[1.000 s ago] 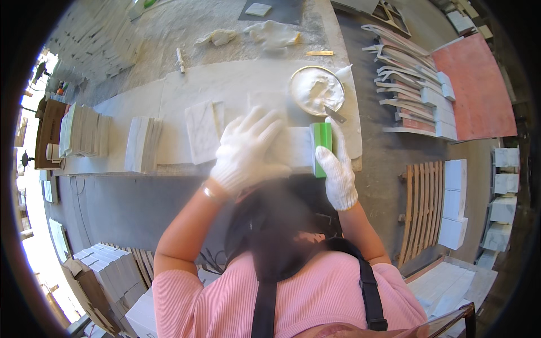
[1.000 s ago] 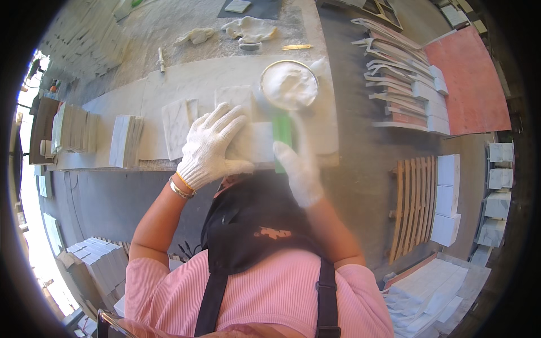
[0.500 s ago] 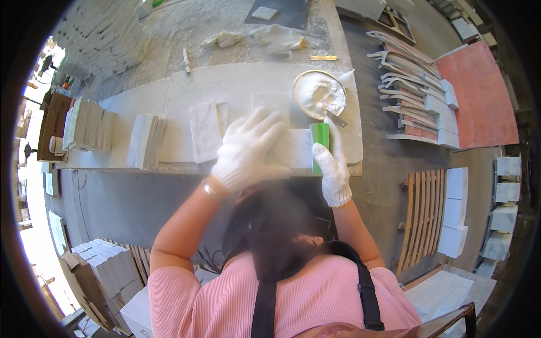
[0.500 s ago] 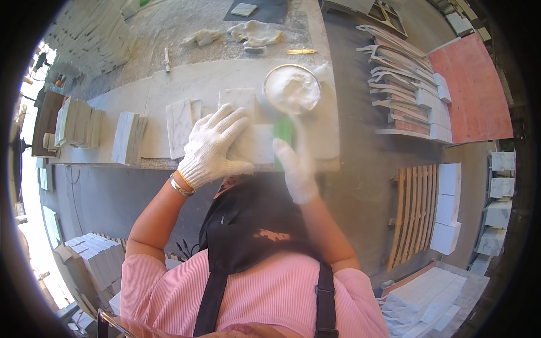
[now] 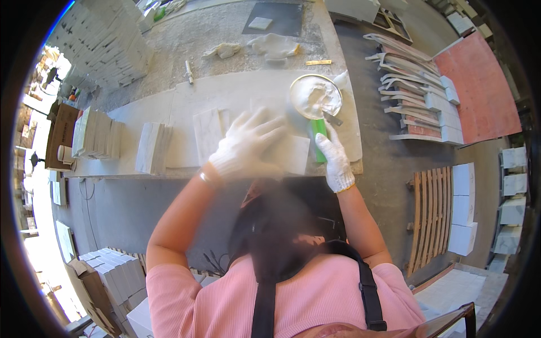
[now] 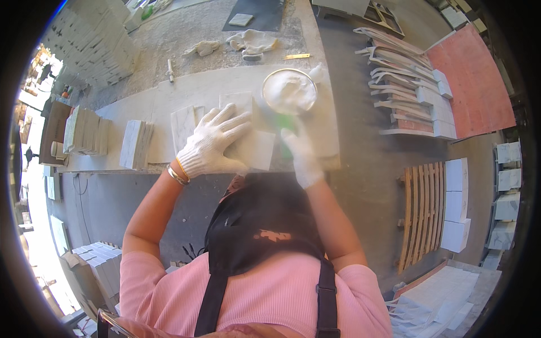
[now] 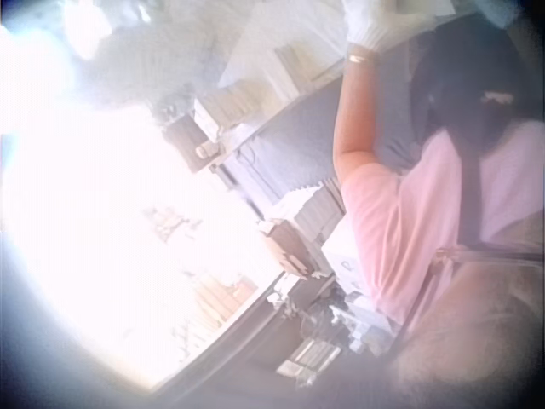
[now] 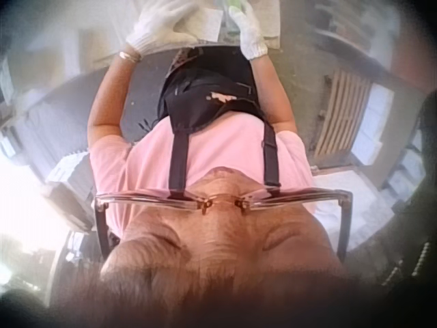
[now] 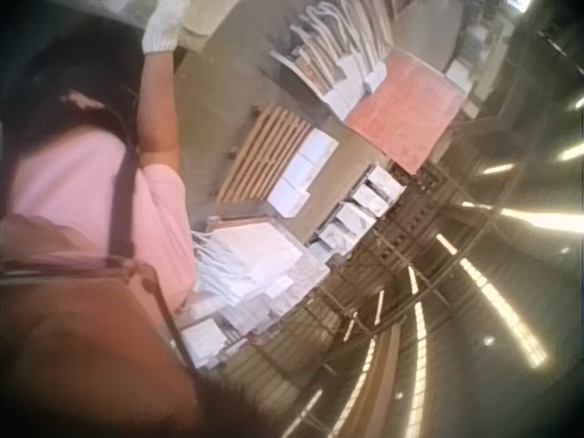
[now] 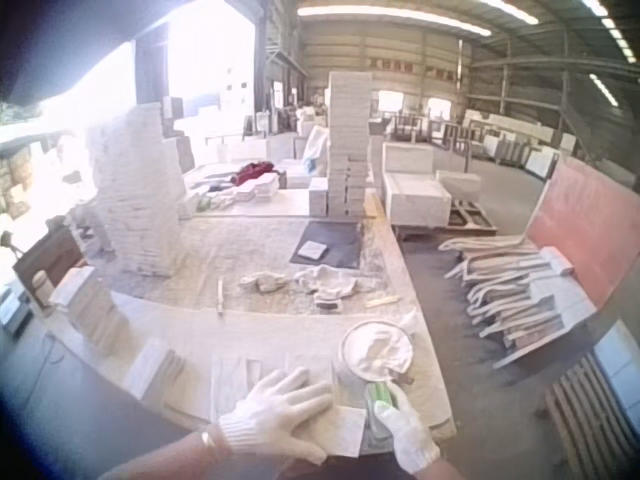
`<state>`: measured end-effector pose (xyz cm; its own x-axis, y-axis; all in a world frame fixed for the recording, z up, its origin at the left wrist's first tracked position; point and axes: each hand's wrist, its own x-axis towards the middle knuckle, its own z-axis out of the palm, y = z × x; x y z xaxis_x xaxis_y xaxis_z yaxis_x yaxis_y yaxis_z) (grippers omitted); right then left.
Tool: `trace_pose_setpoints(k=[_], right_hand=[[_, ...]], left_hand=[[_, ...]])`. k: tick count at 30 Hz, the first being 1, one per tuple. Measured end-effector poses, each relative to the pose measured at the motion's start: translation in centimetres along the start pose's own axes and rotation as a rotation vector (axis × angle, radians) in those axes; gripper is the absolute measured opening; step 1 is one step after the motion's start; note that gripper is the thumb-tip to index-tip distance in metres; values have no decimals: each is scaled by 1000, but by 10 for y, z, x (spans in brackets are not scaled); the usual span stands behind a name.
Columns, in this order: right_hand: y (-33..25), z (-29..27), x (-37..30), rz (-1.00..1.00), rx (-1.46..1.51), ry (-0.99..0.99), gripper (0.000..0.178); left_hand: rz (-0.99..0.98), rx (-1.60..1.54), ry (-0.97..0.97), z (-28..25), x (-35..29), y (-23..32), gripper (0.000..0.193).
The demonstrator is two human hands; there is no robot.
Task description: The person repeatedly scoops a white paste from a metal container with a small metal spatula and spreads it onto the edges of rectangular white tiles. They then use a green block to rub the edges of the tiles, repeating this cycle for multiple tiles on a workbench.
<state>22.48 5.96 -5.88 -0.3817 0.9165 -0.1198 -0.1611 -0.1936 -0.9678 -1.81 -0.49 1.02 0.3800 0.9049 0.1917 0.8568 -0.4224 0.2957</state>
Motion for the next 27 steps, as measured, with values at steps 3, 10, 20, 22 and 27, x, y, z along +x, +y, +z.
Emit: trace_pose_setpoints(k=[3,10,20,22,27], right_hand=[[5,-21,-5,-51,166,-44,59],[1,-24,-31,84,370,-212,72],[-11,-27,-67,160,271,-218,78],[-12,-21,-70,84,220,-145,76],[-15,16,-38,-22,-177,-161,74]], left_hand=[[140,54,-107,-8,2,-7,77],[-331,-26,207,4,-24,8,62],[-344,71,243,52,0,18,57],[-353,79,233,50,2,20,56],[-372,64,238,50,4,24,56]])
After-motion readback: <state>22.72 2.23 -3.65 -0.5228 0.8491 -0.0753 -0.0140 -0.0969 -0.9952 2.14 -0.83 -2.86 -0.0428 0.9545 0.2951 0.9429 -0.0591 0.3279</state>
